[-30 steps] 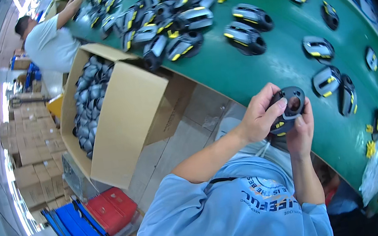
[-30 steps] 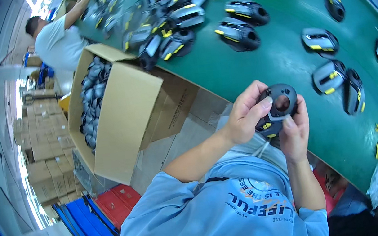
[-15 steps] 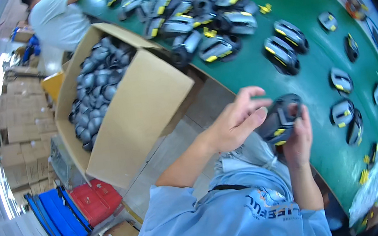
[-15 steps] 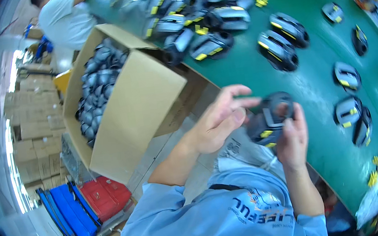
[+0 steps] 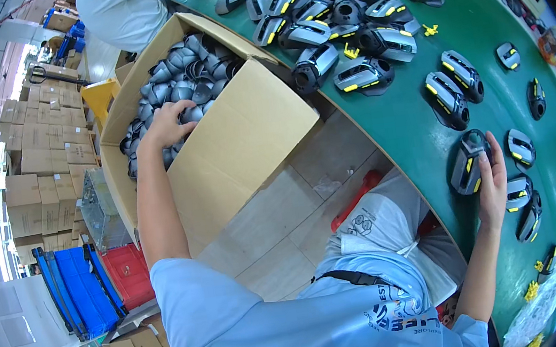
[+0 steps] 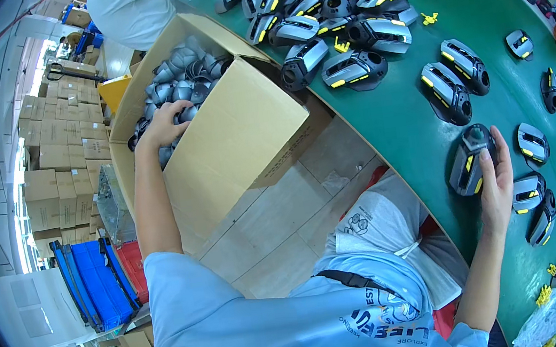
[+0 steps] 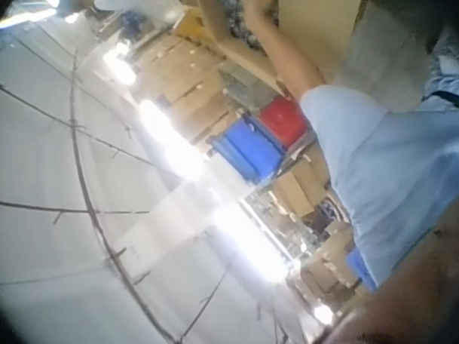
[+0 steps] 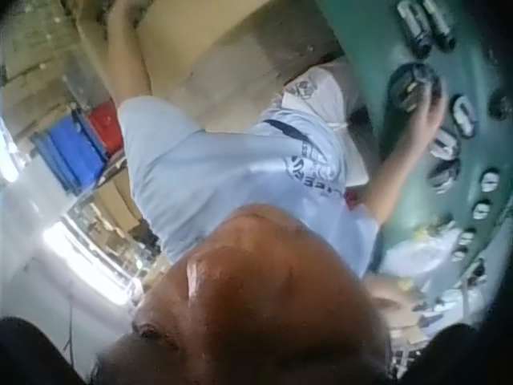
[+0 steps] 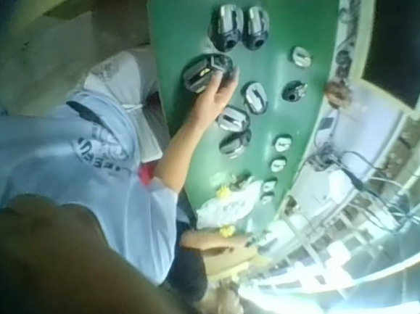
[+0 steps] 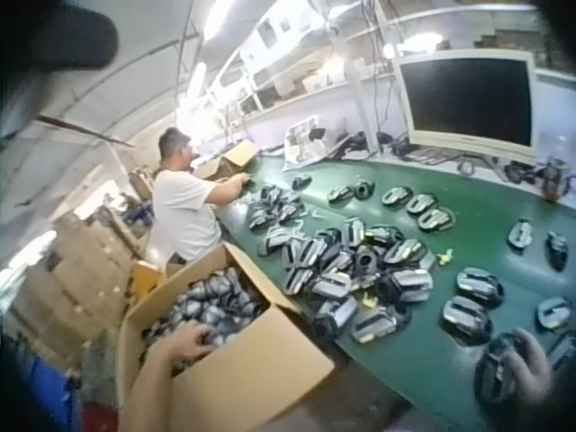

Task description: The person assembles plastic casings by hand, attaching yellow components and gray components to them on an assembly line.

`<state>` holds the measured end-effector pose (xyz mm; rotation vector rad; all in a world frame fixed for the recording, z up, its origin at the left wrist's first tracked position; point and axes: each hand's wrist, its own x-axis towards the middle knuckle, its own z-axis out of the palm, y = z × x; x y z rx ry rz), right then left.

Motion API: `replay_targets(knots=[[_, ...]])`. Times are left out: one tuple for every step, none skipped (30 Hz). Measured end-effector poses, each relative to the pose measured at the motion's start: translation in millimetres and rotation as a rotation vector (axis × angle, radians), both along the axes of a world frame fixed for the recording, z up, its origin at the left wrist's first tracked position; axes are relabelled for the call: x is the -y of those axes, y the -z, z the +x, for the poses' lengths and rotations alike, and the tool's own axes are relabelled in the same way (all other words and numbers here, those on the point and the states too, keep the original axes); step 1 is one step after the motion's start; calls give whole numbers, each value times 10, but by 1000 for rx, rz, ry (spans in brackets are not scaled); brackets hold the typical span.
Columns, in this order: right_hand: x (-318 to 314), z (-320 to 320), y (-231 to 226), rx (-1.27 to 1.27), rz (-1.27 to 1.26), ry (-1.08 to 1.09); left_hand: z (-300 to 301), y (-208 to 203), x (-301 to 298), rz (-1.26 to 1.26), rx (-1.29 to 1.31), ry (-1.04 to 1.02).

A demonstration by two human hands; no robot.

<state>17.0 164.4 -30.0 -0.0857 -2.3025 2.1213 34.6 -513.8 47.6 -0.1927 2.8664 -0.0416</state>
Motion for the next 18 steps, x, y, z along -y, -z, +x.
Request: replay_targets(knots=[[-3, 11, -42, 24, 64, -17, 25, 51, -50, -83, -87, 125], [10, 37, -55, 23, 62, -17, -28, 117, -46, -85, -88, 125], [51, 55, -74, -58, 156, -35, -106, 185, 36, 62, -216, 20], [59, 101, -89, -129, 259, -41, -224, 210, -30, 220, -335, -72], [54, 122, -127, -156, 422, -35, -329, 212, -90, 295, -394, -209], [48, 149, -144, -155, 428, -21, -407, 232, -100, 303, -394, -196], [24, 198, -152, -227, 613, -1, -511, 265, -132, 105, -301, -129], [-14, 260, -158, -290, 805, 25, -648, 311, -191, -89, -210, -53], [-30, 287, -152, -319, 896, 50, -769, 404, -126, -189, -125, -71], [-22, 345, -153, -335, 959, 109, -935, 419, -165, -249, -32, -74], [65, 366, -230, -350, 950, 137, -946, 471, -7, -183, -116, -88], [87, 354, -258, -395, 945, 118, -858, 537, 226, -17, -230, -25], [100, 337, -248, -403, 848, 108, -689, 542, 577, 160, -201, 54], [82, 355, -293, -430, 720, 101, -621, 528, 704, 313, -154, -5], [23, 395, -303, -444, 682, 99, -529, 527, 741, 365, -326, -136], [-16, 479, -383, -459, 608, 94, -573, 375, 582, 396, -456, -339], [-56, 520, -377, -475, 493, 84, -522, 213, 768, 263, -629, -263], [-52, 579, -452, -381, 343, 38, -519, 123, 787, 441, -805, -147]])
